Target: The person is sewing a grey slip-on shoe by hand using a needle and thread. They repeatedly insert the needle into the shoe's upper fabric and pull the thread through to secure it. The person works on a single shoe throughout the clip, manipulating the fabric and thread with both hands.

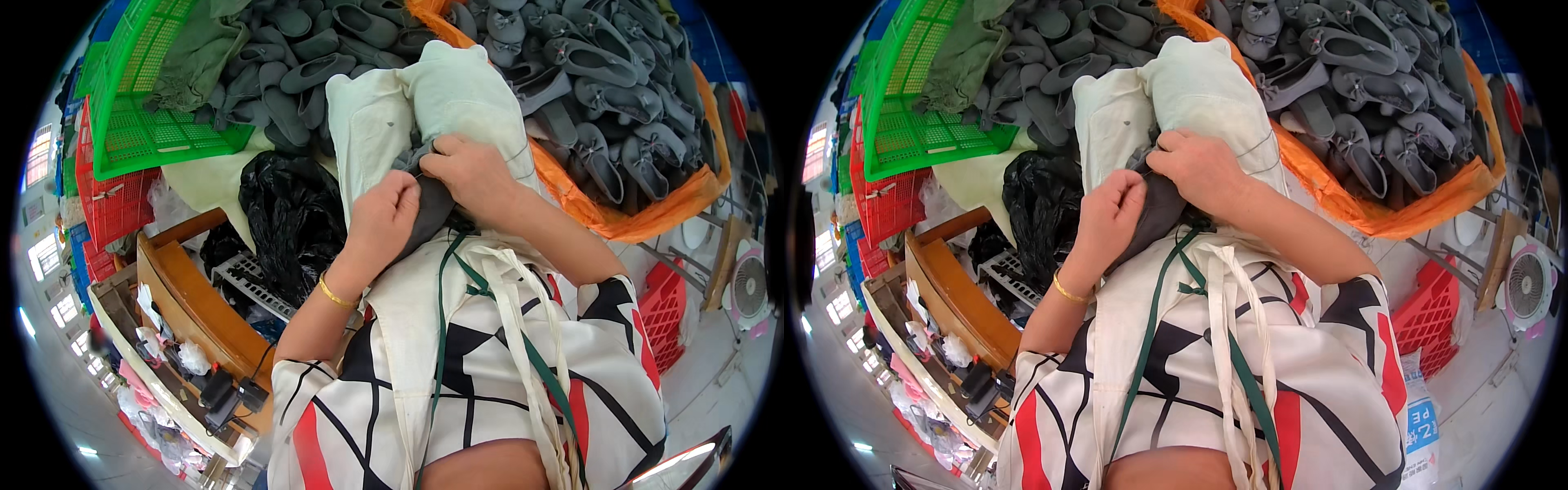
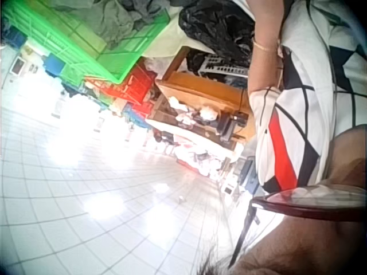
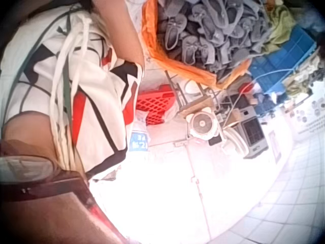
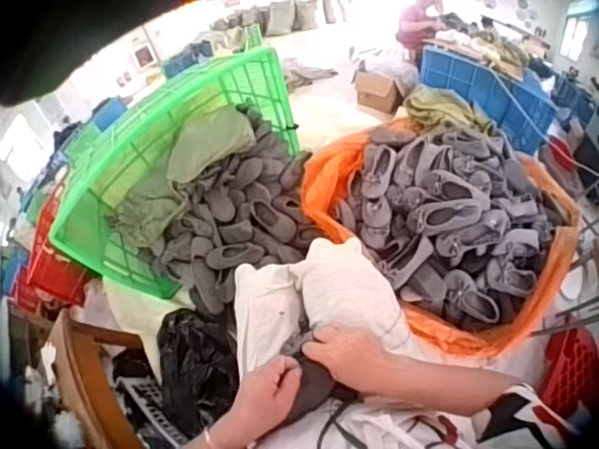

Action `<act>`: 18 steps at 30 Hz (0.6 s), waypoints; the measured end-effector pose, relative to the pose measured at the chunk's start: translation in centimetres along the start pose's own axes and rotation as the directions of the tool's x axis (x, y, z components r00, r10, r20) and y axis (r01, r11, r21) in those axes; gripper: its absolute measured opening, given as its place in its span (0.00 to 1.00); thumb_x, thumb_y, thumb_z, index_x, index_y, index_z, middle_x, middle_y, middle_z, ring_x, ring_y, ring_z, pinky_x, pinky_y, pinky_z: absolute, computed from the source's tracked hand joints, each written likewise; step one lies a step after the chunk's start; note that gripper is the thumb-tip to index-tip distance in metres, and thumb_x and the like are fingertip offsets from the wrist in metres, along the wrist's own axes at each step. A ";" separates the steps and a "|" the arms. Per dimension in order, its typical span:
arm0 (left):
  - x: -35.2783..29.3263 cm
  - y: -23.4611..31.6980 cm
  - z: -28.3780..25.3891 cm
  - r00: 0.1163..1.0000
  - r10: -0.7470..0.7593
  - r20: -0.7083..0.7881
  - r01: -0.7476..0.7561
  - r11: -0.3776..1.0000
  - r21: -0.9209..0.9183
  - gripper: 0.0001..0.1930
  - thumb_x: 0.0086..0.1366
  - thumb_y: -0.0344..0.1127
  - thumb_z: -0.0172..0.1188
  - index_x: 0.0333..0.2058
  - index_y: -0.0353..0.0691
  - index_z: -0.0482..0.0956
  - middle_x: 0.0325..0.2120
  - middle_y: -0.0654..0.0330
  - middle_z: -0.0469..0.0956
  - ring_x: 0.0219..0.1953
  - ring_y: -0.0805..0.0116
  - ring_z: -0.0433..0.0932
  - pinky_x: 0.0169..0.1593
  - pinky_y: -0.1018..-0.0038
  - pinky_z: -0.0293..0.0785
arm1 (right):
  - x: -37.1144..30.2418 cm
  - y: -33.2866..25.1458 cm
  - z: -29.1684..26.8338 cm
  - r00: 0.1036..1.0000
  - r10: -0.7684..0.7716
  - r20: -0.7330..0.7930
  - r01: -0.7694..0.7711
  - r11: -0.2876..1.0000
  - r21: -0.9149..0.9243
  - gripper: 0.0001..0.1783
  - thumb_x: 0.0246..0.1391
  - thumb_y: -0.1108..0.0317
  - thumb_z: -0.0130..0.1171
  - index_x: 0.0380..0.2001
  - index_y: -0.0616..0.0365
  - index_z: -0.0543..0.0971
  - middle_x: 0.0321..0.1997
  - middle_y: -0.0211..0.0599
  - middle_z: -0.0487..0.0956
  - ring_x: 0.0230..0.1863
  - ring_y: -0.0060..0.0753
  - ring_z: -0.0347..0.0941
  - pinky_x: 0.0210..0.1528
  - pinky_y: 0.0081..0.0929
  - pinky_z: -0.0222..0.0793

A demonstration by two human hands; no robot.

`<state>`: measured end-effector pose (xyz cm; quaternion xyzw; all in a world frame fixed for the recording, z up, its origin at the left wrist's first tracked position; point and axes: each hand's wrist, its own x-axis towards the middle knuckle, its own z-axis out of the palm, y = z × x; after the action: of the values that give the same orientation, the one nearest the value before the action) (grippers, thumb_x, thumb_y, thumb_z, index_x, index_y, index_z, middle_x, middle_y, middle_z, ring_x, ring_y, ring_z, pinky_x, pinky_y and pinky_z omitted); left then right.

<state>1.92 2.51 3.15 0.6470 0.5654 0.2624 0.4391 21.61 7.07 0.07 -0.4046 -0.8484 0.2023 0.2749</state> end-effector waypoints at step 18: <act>1.7 -2.1 0.0 0.999 -0.004 -0.035 0.005 1.000 0.027 0.07 0.65 0.32 0.62 0.35 0.34 0.81 0.23 0.53 0.79 0.23 0.69 0.75 0.31 0.74 0.72 | -1.3 3.4 -4.0 0.816 0.523 0.244 -0.353 0.117 0.928 0.04 0.66 0.68 0.56 0.41 0.53 0.76 0.33 0.23 0.79 0.27 0.13 0.69 0.25 0.14 0.64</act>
<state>1.23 4.09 1.13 0.6469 0.5782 0.2649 0.4209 26.78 8.48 0.85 -0.4015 -0.3717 0.7079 0.4466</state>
